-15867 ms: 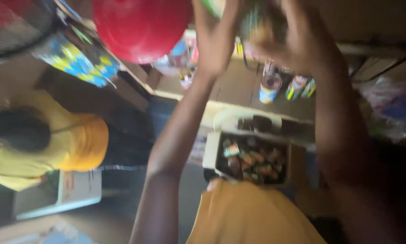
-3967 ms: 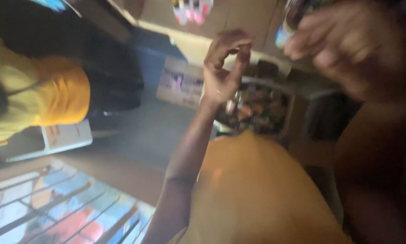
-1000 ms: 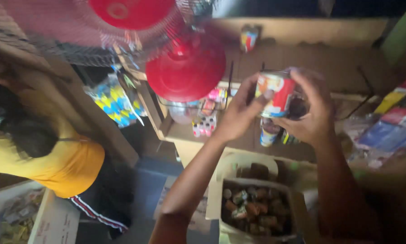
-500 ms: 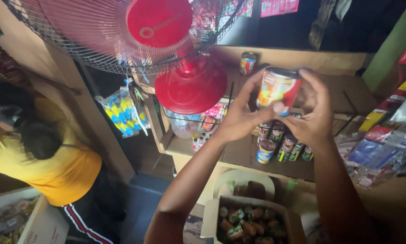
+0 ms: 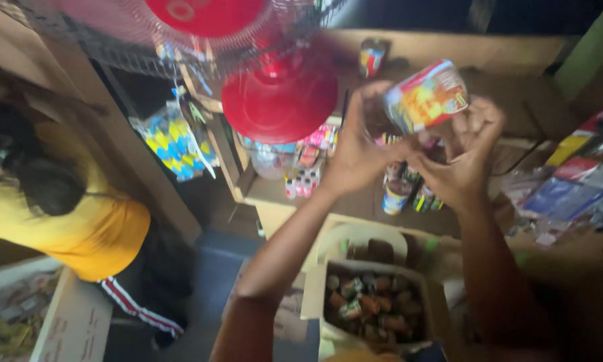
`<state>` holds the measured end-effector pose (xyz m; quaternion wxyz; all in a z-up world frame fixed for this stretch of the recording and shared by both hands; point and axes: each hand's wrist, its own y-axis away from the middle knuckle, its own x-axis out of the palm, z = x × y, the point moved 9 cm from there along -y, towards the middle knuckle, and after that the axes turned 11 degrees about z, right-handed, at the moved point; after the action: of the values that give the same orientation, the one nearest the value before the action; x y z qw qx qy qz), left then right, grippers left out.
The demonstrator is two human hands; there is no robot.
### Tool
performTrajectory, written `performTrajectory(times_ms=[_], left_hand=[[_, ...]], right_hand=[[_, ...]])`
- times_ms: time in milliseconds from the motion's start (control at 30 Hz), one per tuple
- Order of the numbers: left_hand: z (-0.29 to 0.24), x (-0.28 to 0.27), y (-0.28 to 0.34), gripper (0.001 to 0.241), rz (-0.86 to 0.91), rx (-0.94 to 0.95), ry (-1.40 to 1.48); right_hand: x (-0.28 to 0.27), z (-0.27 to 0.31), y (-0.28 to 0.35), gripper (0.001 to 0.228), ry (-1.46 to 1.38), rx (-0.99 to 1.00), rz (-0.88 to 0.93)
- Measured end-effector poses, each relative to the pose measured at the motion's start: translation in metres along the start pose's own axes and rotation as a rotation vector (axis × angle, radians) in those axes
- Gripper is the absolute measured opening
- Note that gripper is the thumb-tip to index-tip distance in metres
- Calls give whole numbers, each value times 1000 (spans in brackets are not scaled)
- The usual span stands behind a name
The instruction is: Organizing and stocking various canned goods from a cardboard box onto grocery shelves.
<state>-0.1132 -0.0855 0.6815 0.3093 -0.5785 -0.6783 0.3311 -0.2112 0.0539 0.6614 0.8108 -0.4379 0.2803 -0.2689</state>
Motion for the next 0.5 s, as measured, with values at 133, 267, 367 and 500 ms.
performTrajectory(times_ms=[133,267,367,500], left_hand=[[-21,-12,-8,83,198,-273,-442],[-9,-11,-5,91,222,-300,-623],[21,-26,-5,87,120,-225,-659],[46,-45,-52,81,38,-13,-752]], right_hand=[[11,12,0,95,300,25,100],[26,-15,10,85,376,176,180],[20,-41,4,84,469,276,130],[10,-98,-41,83,553,316,177]])
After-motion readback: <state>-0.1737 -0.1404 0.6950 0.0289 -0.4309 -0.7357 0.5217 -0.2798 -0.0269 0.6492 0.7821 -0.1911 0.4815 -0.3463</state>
